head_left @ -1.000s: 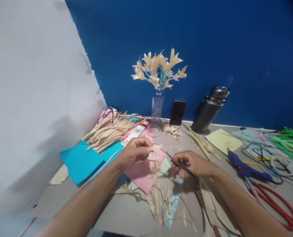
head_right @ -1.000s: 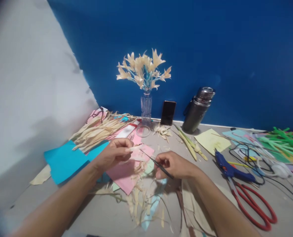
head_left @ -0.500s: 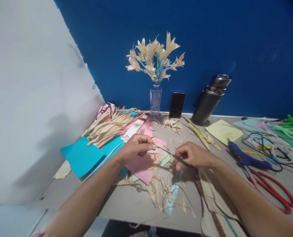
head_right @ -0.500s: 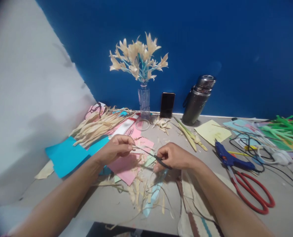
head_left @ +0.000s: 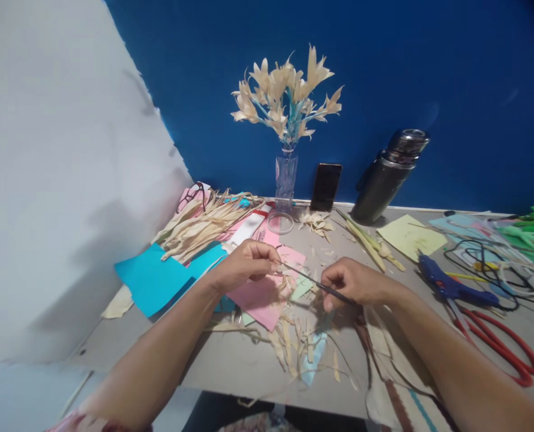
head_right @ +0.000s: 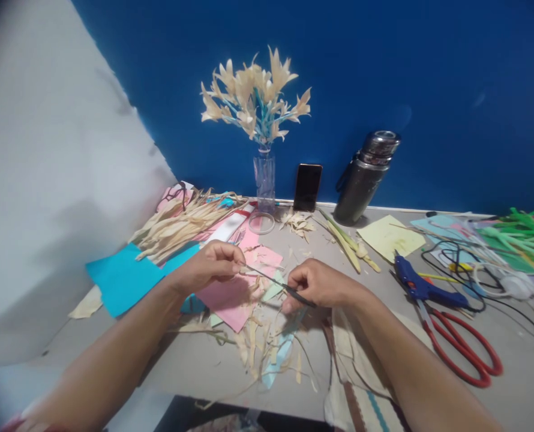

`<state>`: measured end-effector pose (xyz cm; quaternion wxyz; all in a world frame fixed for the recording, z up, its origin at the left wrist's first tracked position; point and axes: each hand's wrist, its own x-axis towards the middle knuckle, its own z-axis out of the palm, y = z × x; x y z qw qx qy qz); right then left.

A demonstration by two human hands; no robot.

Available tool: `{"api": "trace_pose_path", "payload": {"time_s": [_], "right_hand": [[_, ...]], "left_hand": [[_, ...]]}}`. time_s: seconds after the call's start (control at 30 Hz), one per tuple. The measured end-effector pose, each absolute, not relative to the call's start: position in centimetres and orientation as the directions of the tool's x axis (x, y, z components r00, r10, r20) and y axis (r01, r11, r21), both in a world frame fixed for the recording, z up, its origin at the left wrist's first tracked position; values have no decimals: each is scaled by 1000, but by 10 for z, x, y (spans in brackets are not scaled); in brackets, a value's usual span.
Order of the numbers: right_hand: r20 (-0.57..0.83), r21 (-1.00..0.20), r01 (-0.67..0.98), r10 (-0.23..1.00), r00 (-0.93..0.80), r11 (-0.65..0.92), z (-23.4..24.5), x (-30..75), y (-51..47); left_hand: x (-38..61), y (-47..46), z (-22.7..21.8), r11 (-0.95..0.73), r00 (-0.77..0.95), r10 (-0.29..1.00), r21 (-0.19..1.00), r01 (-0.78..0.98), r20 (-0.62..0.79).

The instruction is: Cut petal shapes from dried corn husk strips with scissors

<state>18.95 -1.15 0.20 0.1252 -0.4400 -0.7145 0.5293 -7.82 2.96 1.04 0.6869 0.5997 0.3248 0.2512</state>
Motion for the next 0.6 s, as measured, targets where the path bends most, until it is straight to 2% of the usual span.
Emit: {"api": "trace_pose_path", "payload": {"time_s": [0.3, 0.4, 0.5, 0.6], "right_hand": [[-252, -891, 453, 840, -480, -8, -10, 194, -7], [-164, -951, 309, 878, -450, -19, -6, 194, -6], [-53, -990, 139, 869, -491, 19, -1, 191, -9], [-24, -998, 61, 910, -413, 2, 1, 182, -15]], "left_hand": [[-79, 37, 1, 272, 655, 738, 960, -68, -163], [-72, 32, 2, 309, 617, 769, 942, -130, -167], [-61, 23, 1, 291, 558, 814, 944, -155, -160], [-49, 13, -5, 245, 531, 839, 955, -166, -122]]}}
